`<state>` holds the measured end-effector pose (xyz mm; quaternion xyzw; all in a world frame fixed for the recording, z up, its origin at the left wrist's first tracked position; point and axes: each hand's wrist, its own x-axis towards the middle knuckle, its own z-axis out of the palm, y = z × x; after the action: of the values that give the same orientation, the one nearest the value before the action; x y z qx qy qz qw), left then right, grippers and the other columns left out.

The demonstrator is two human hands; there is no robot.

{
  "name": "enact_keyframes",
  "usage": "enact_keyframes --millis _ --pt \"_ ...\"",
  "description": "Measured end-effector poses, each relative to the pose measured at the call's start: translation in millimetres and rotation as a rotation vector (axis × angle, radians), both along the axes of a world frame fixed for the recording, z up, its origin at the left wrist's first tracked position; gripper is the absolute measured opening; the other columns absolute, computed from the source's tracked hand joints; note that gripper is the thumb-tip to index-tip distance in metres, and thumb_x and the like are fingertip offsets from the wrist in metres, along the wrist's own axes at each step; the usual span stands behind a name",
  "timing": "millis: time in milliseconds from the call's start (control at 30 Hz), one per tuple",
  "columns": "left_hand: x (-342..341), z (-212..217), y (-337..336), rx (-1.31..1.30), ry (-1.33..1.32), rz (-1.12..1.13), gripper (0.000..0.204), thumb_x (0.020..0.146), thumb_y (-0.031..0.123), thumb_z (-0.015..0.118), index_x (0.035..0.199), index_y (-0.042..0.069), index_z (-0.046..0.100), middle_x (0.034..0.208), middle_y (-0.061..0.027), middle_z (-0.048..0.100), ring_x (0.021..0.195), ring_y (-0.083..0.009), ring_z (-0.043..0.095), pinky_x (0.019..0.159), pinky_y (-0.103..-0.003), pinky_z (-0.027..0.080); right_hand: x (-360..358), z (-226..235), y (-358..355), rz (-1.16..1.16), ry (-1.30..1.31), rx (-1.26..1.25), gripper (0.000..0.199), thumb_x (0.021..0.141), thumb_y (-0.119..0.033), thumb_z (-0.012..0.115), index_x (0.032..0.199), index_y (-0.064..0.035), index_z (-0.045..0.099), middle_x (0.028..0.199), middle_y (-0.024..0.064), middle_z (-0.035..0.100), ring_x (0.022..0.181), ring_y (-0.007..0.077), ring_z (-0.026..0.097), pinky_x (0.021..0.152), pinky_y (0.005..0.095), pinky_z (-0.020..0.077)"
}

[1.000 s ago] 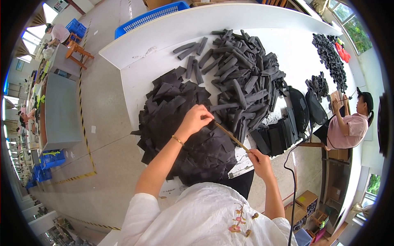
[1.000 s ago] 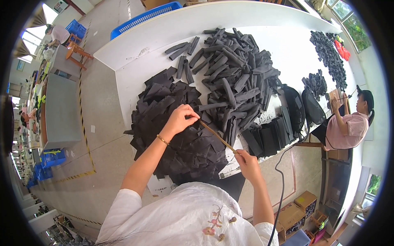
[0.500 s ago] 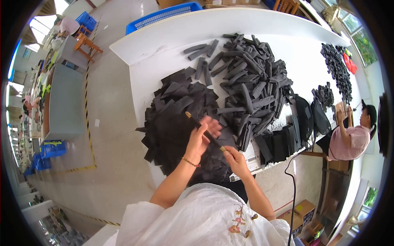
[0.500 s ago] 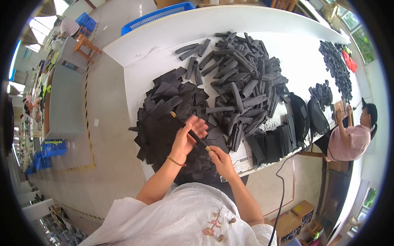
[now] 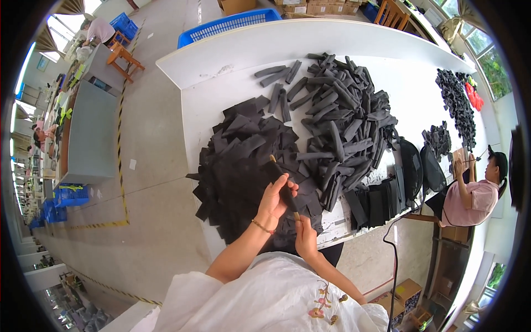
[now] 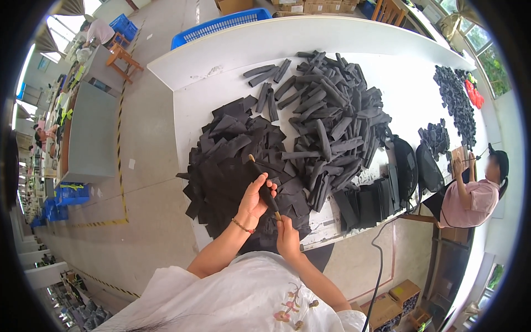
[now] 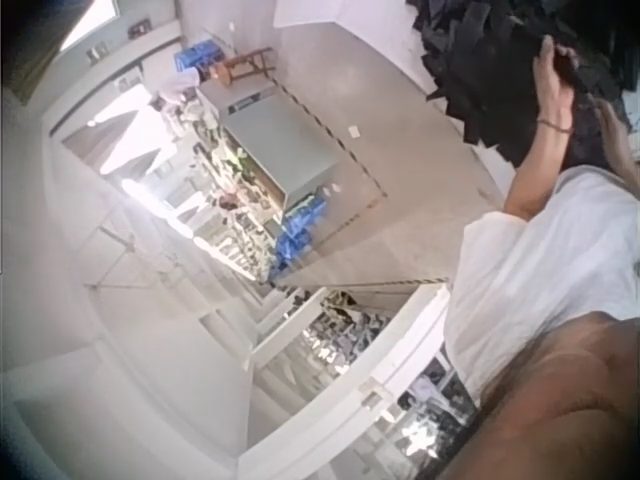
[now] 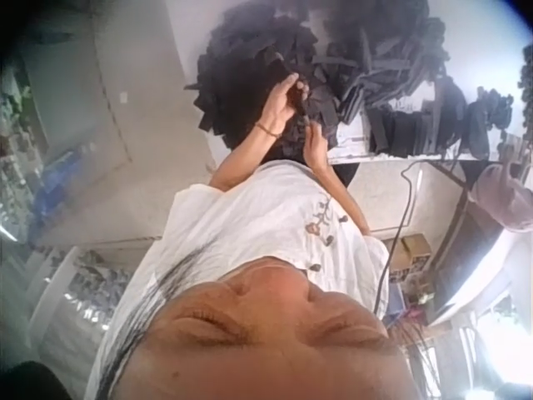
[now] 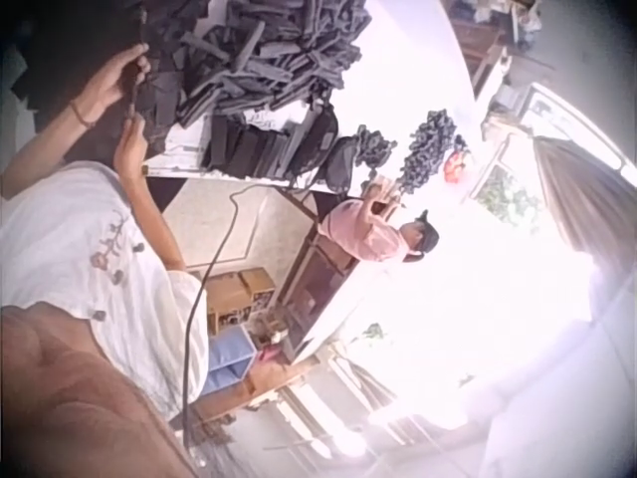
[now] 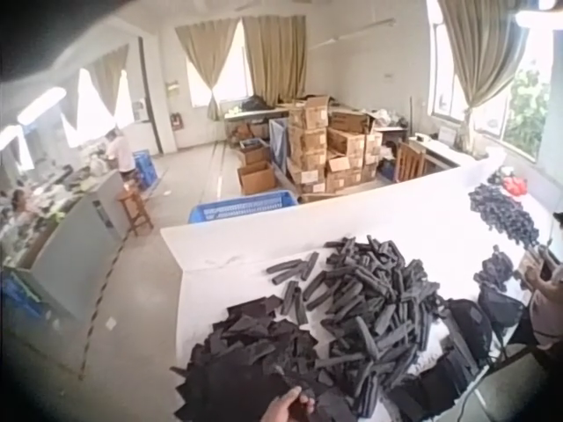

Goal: Using a wooden rod to turn black fabric tubes or straps inside out on a workbench.

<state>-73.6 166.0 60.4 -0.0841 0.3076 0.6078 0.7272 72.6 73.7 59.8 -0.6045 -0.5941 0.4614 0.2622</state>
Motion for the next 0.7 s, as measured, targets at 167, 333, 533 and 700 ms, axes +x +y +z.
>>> enact_keyframes --millis 167,333,533,700 --pt "-2 14 6 -0.074 0.169 0.014 0.013 0.085 0.016 0.071 0.085 0.006 0.062 0.073 -0.0053 0.063 0.061 -0.0155 0.06 0.053 -0.024 0.048 4 2 -6 0.036 0.006 -0.044 0.018 0.099 -0.018 0.048 0.11 -0.0038 0.05 0.076 0.0234 0.061 0.07 0.0424 0.063 0.057 0.0428 0.047" --pt "-27 15 22 -0.088 0.449 0.095 0.013 0.087 0.014 0.068 0.083 0.004 0.061 0.067 -0.0032 0.061 0.047 -0.0061 0.047 0.041 -0.019 0.033 25 16 -26 0.211 -0.053 -0.22 0.018 0.098 -0.018 0.05 0.11 -0.004 0.05 0.078 0.0253 0.062 0.076 0.0424 0.063 0.059 0.0456 0.048" --pt "-64 26 44 -0.189 0.447 0.29 0.028 0.09 0.019 0.065 0.067 0.011 0.051 0.048 0.0044 0.038 0.035 -0.005 0.028 0.034 -0.023 0.02 102 43 -74 0.345 -0.086 -0.433 0.017 0.096 -0.018 0.052 0.102 -0.0031 0.056 0.082 0.0191 0.065 0.076 0.0406 0.064 0.063 0.0429 0.0498" --pt "-86 20 63 -0.077 0.497 0.414 0.019 0.089 0.021 0.067 0.078 0.01 0.055 0.052 0.0036 0.041 0.038 -0.0053 0.029 0.037 -0.022 0.021 111 51 -52 -0.016 0.154 -0.349 0.02 0.1 -0.019 0.047 0.099 -0.0032 0.059 0.059 -0.0072 0.039 0.048 0.003 0.035 0.043 0.0212 0.0277"
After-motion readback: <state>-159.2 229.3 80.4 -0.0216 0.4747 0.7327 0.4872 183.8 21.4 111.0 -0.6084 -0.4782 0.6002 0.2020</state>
